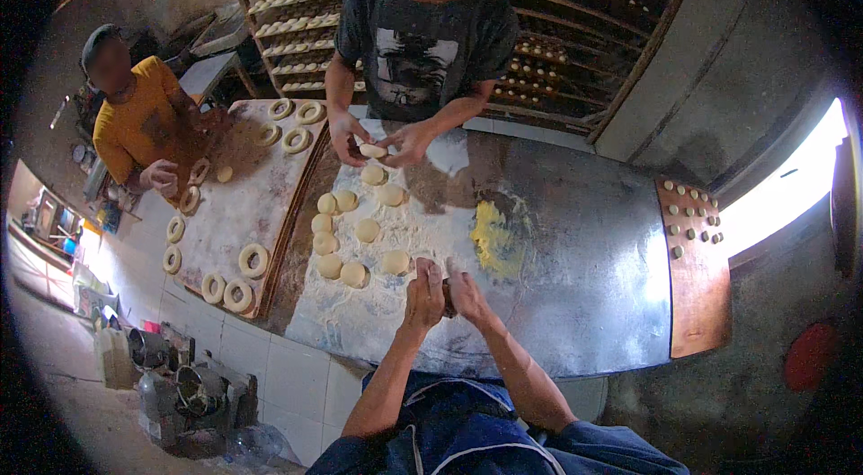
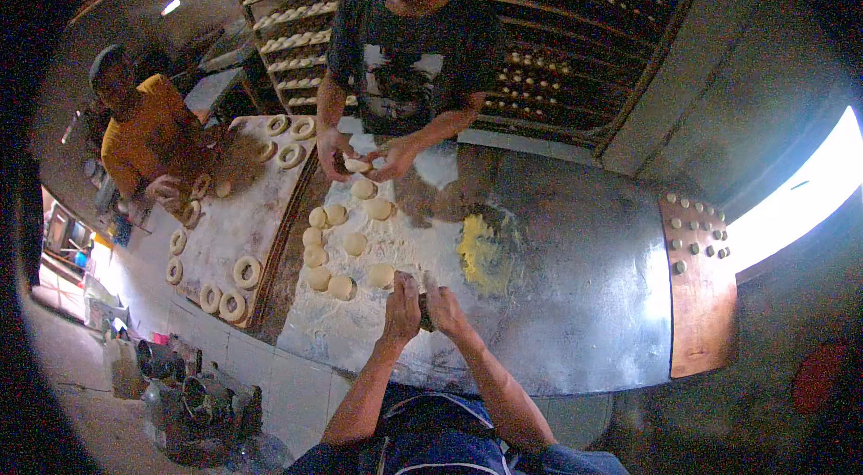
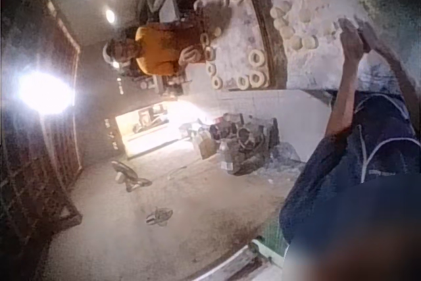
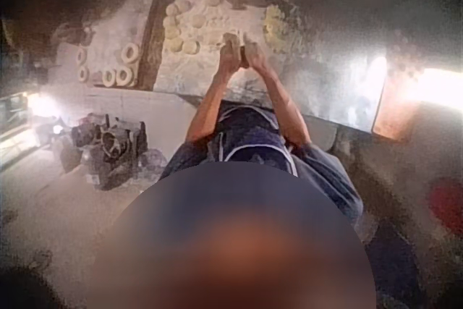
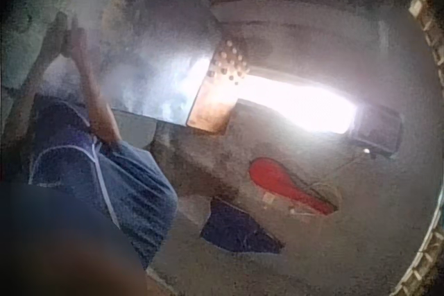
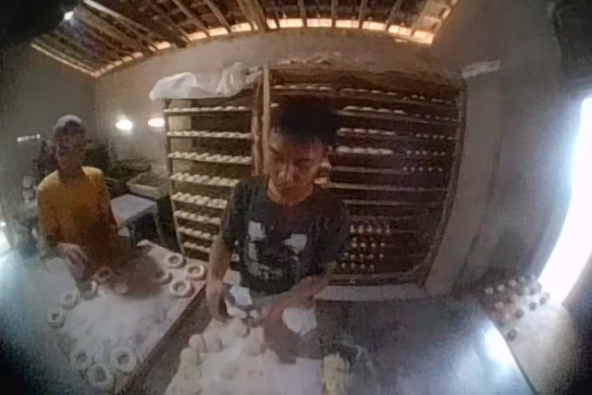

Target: The person shapes small dough balls into ring shapes by hand and places them on a wooden board. Two coworkers also shape dough and load trays onto a multi-tier rack in the background.

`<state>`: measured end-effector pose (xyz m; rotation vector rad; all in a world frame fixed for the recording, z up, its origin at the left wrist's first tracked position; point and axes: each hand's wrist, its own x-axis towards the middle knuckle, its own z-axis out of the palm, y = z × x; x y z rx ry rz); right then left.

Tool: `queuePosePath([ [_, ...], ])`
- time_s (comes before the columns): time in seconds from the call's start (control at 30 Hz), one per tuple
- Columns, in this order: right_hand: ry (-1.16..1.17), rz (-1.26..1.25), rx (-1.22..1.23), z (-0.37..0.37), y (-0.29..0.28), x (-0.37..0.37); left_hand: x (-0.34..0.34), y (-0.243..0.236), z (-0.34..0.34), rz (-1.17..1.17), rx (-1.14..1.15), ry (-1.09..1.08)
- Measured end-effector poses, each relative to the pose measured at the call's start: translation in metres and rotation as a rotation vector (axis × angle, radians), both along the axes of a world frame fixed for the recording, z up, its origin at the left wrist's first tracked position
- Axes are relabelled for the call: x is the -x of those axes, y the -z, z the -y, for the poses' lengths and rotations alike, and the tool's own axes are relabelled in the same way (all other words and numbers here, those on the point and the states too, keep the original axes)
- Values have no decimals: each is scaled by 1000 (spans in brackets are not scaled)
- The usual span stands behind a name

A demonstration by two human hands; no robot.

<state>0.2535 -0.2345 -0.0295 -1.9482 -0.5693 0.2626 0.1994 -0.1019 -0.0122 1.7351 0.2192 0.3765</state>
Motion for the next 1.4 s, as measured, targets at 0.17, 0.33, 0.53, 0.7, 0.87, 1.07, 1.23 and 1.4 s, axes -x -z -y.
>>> queuePosePath([
  [0.17,224,-506,-145,-33,-25,15,6,28,-13,86,1331,122],
  [0.33,144,-109,-91,-40,9,34,12,1,-26,-21,417,59],
  [0.53,-38,-526,-57,-64,-46,46,32,-15,-67,-71,-182,71],
  [0.7,52,-61,-67,-98,3,72,49,31,-80,202,1131,-90],
  [0.87,-177,451,192,-101,10,74,66,26,-107,51,234,-9],
  [1.07,-250,123,91,-130,7,82,84,-26,-137,71,279,-133],
  [1.23,-289,437,-14,-170,24,80,88,-19,-177,-39,558,-144],
  [1.4,-305,-608,-479,-244,8,35,69,28,-258,24,309,-225],
])
